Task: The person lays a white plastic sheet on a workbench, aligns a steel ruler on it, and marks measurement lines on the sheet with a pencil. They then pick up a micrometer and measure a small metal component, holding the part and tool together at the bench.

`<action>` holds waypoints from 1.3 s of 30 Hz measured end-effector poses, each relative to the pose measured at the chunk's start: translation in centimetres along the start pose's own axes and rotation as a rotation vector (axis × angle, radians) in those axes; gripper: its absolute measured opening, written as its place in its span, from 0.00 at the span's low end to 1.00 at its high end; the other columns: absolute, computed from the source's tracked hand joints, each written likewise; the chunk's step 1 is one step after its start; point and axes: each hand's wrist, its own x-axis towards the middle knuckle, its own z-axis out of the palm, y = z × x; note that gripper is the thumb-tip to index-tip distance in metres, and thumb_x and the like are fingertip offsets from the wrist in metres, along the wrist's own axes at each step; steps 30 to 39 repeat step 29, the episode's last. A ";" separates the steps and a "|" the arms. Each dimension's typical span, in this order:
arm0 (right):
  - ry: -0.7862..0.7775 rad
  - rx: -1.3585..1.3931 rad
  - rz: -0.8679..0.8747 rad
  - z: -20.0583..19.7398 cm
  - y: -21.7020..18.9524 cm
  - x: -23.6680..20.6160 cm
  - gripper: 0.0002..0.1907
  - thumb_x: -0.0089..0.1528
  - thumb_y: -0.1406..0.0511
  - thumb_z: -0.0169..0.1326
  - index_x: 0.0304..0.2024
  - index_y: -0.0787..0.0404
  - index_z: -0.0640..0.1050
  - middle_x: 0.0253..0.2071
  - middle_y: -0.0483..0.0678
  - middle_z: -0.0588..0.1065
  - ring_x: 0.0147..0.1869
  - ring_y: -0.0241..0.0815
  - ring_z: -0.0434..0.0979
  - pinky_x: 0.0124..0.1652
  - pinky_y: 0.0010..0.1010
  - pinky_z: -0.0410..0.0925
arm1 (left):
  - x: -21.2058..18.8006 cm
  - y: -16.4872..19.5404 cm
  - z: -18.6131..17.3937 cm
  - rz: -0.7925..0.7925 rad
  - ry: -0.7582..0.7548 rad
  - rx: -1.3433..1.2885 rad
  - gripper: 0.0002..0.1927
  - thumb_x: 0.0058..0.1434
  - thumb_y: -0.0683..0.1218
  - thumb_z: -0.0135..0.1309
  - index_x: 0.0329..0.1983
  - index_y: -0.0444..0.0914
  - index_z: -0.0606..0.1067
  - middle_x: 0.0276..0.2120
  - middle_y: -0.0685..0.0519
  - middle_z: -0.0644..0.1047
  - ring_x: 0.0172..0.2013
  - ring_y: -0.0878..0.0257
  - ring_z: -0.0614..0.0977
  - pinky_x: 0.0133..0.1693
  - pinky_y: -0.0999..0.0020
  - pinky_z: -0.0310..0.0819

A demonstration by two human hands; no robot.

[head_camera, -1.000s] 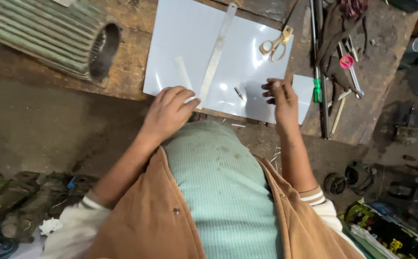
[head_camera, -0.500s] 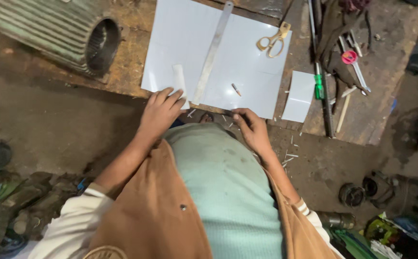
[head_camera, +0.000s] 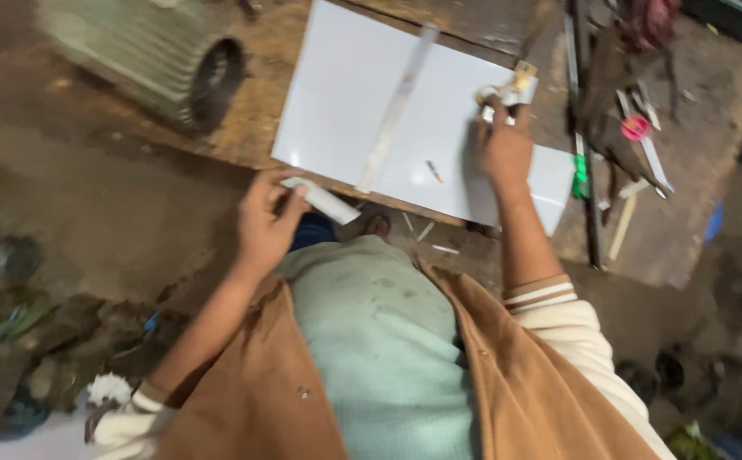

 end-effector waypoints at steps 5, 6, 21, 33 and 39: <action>-0.065 0.061 0.135 1.0 1.1 2.3 0.10 0.72 0.58 0.55 0.50 0.56 0.78 0.44 0.58 0.77 0.42 0.64 0.80 0.40 0.50 0.72 | -1.0 0.3 -0.4 0.230 0.021 0.316 0.08 0.66 0.41 0.62 0.46 0.33 0.82 0.37 0.49 0.79 0.35 0.65 0.80 0.36 0.73 0.73; -0.074 0.156 0.190 0.9 1.3 2.3 0.11 0.73 0.57 0.54 0.50 0.57 0.78 0.40 0.56 0.77 0.41 0.61 0.80 0.40 0.48 0.71 | -1.3 0.2 -0.4 0.093 -0.003 0.187 0.09 0.67 0.41 0.60 0.48 0.33 0.81 0.36 0.51 0.79 0.34 0.67 0.80 0.36 0.74 0.74; -0.263 1.647 1.038 -4.9 -0.9 0.0 0.11 0.69 0.58 0.57 0.38 0.57 0.74 0.26 0.39 0.69 0.25 0.31 0.63 0.26 0.23 0.58 | 0.5 -3.1 1.5 -0.182 -0.098 -0.311 0.22 0.68 0.39 0.53 0.65 0.36 0.69 0.39 0.54 0.77 0.36 0.68 0.84 0.38 0.73 0.80; -0.352 1.160 0.452 -9.0 -7.4 -11.8 0.13 0.67 0.66 0.58 0.53 0.62 0.81 0.41 0.46 0.79 0.40 0.34 0.73 0.39 0.24 0.65 | 5.4 0.4 4.5 -0.099 -0.192 -0.242 0.19 0.72 0.40 0.57 0.65 0.32 0.76 0.42 0.53 0.80 0.39 0.68 0.79 0.45 0.72 0.79; -0.352 1.160 0.452 -9.0 -7.4 -11.8 0.13 0.67 0.66 0.58 0.53 0.62 0.81 0.41 0.46 0.79 0.40 0.34 0.73 0.39 0.24 0.65 | 5.4 0.4 4.5 -0.099 -0.192 -0.242 0.19 0.72 0.40 0.57 0.65 0.32 0.76 0.42 0.53 0.80 0.39 0.68 0.79 0.45 0.72 0.79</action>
